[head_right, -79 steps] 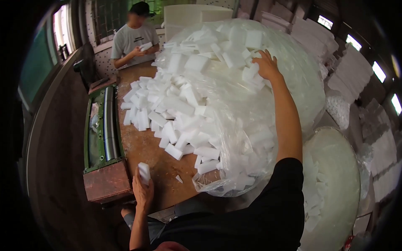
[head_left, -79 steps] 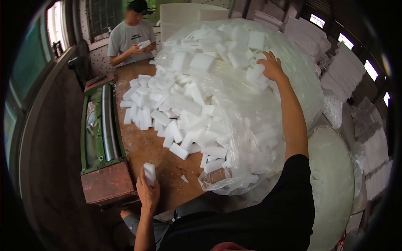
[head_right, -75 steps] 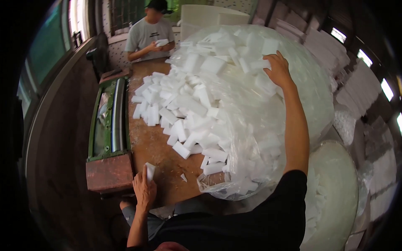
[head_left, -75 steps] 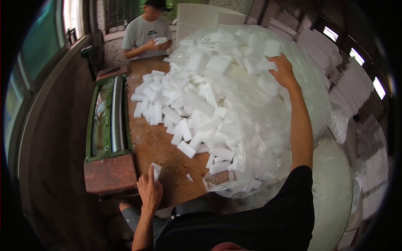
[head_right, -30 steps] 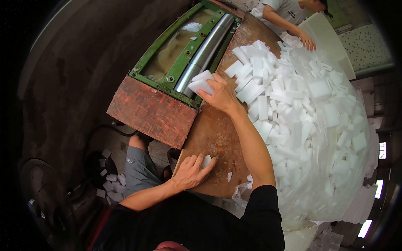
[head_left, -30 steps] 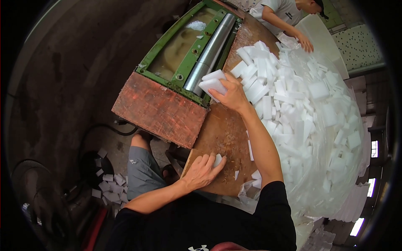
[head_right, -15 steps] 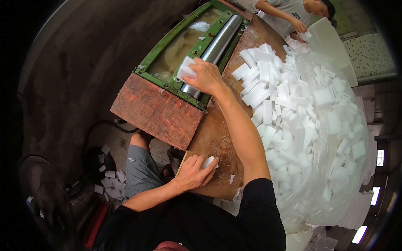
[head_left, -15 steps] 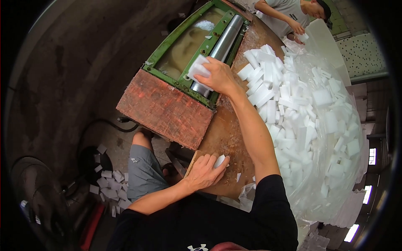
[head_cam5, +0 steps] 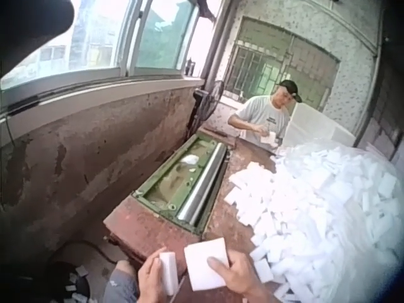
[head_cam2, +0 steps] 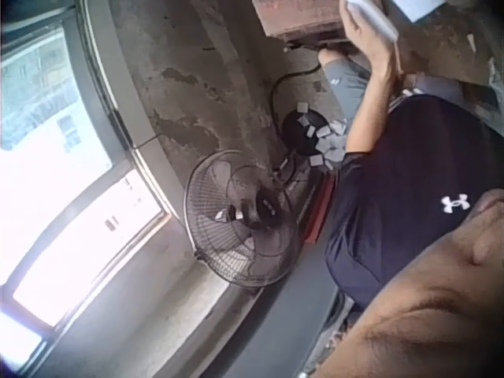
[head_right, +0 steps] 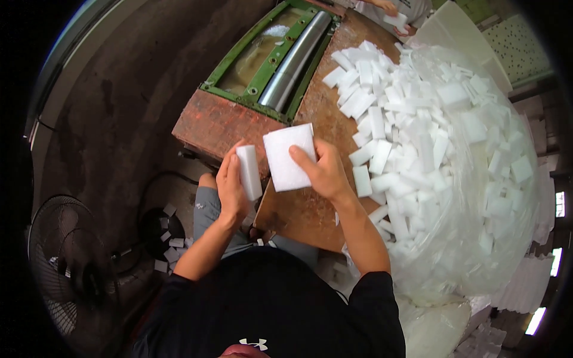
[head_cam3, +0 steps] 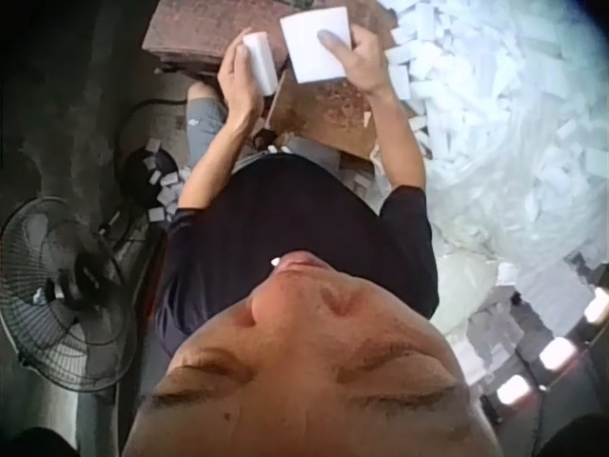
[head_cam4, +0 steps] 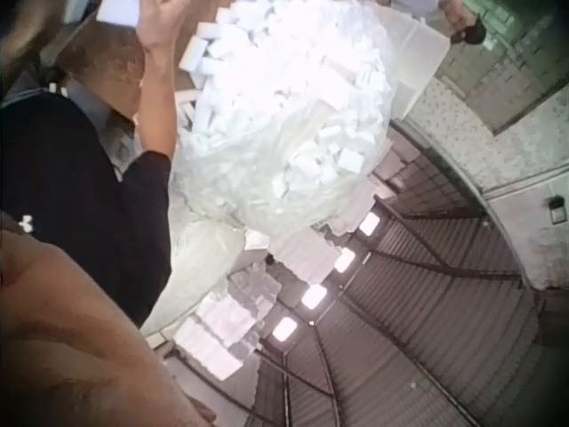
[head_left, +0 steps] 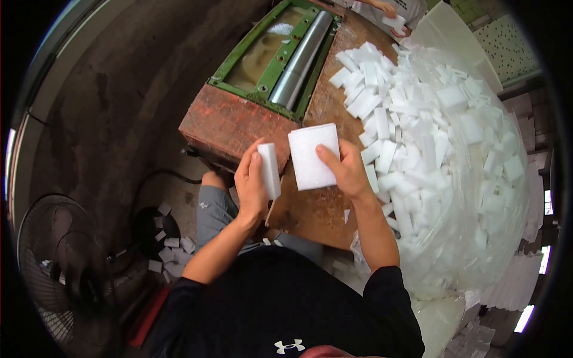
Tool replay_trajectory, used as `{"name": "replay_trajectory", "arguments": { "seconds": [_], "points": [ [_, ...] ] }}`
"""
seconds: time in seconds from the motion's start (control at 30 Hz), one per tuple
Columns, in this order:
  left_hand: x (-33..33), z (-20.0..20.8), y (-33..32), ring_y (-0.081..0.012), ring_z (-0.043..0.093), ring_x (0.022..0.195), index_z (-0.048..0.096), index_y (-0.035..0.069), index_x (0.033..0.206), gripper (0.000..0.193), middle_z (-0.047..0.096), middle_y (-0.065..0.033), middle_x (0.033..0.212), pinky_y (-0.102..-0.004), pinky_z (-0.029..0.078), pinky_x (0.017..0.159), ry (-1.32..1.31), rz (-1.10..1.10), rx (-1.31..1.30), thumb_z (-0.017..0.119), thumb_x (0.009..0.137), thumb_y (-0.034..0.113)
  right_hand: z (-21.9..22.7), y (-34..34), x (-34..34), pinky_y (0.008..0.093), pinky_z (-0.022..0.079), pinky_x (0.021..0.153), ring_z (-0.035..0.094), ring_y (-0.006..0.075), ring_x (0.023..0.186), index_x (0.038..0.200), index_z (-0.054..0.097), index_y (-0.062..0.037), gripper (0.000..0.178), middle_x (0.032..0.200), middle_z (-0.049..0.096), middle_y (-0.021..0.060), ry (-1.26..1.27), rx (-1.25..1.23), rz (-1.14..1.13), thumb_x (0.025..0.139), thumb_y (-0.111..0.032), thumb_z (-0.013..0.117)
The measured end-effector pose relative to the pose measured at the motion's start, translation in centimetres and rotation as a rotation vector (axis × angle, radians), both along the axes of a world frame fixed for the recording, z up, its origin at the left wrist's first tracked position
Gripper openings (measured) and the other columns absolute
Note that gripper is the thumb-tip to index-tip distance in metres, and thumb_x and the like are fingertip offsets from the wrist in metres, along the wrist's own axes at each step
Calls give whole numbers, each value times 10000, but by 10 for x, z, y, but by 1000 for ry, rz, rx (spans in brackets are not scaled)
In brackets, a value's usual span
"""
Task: Inspecting, counting, and organizing rectangular foam blocks at a manufacturing workstation.
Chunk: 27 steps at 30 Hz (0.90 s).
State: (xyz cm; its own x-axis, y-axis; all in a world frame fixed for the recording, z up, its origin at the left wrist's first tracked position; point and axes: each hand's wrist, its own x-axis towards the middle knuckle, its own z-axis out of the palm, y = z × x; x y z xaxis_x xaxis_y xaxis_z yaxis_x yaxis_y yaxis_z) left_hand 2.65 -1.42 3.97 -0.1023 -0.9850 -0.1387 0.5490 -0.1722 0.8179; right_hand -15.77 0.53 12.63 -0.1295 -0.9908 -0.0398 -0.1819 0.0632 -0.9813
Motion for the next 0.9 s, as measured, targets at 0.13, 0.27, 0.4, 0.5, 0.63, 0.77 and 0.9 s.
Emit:
{"name": "replay_trajectory", "arguments": {
  "seconds": [0.13, 0.27, 0.4, 0.5, 0.63, 0.77, 0.9],
  "points": [
    [-15, 7, 12, -103, 593, 965, 568, -4, 1348, 381, 657, -61, 1133, -256, 481, 862, 50, -6, -46, 441, 1083, 239, 11, 41, 22, 316, 507, 654, 635, 121, 735, 960, 686, 47, 338, 818, 705, 96, 158, -81, -108, 938, -290, 689],
    [-24, 19, 34, -111, 591, 1001, 568, -16, 1337, 378, 651, -72, 1149, -264, 477, 892, 30, 12, -87, 427, 1085, 228, 13, 59, 26, 322, 509, 648, 644, 138, 721, 947, 687, 46, 334, 800, 703, 115, 169, -88, -167, 935, -287, 690],
    [-24, 22, 46, -110, 588, 986, 570, -24, 1323, 376, 647, -78, 1148, -260, 475, 877, 5, 27, -162, 429, 1084, 230, 10, 70, 28, 326, 507, 634, 643, 141, 701, 938, 689, 46, 345, 791, 703, 114, 136, -115, -185, 930, -299, 696],
    [-21, 24, 51, -135, 588, 1039, 568, -32, 1314, 377, 641, -101, 1188, -277, 463, 931, -44, 24, -192, 414, 1083, 223, 12, 75, 31, 330, 504, 625, 642, 143, 691, 942, 690, 48, 357, 781, 702, 117, 121, -137, -176, 927, -309, 699],
    [-20, 29, 55, -165, 595, 1099, 567, -41, 1302, 375, 638, -125, 1234, -299, 454, 992, -73, 42, -236, 396, 1081, 210, 7, 78, 31, 346, 505, 638, 648, 166, 697, 953, 691, 48, 364, 795, 702, 132, 132, -133, -150, 929, -315, 696],
    [-17, 33, 58, -160, 593, 1090, 561, -40, 1304, 370, 641, -122, 1222, -300, 455, 989, -99, 46, -255, 394, 1080, 203, 11, 83, 34, 373, 505, 658, 662, 217, 721, 954, 691, 44, 361, 821, 694, 161, 220, -161, -159, 926, -316, 696],
    [-12, 44, 71, -125, 550, 995, 569, -34, 1306, 382, 614, -74, 1135, -271, 444, 898, -111, 110, -342, 437, 1076, 241, 23, 100, 44, 403, 505, 677, 667, 313, 763, 983, 684, 33, 310, 859, 673, 193, 306, -251, -143, 912, -269, 694]
  ]
}}
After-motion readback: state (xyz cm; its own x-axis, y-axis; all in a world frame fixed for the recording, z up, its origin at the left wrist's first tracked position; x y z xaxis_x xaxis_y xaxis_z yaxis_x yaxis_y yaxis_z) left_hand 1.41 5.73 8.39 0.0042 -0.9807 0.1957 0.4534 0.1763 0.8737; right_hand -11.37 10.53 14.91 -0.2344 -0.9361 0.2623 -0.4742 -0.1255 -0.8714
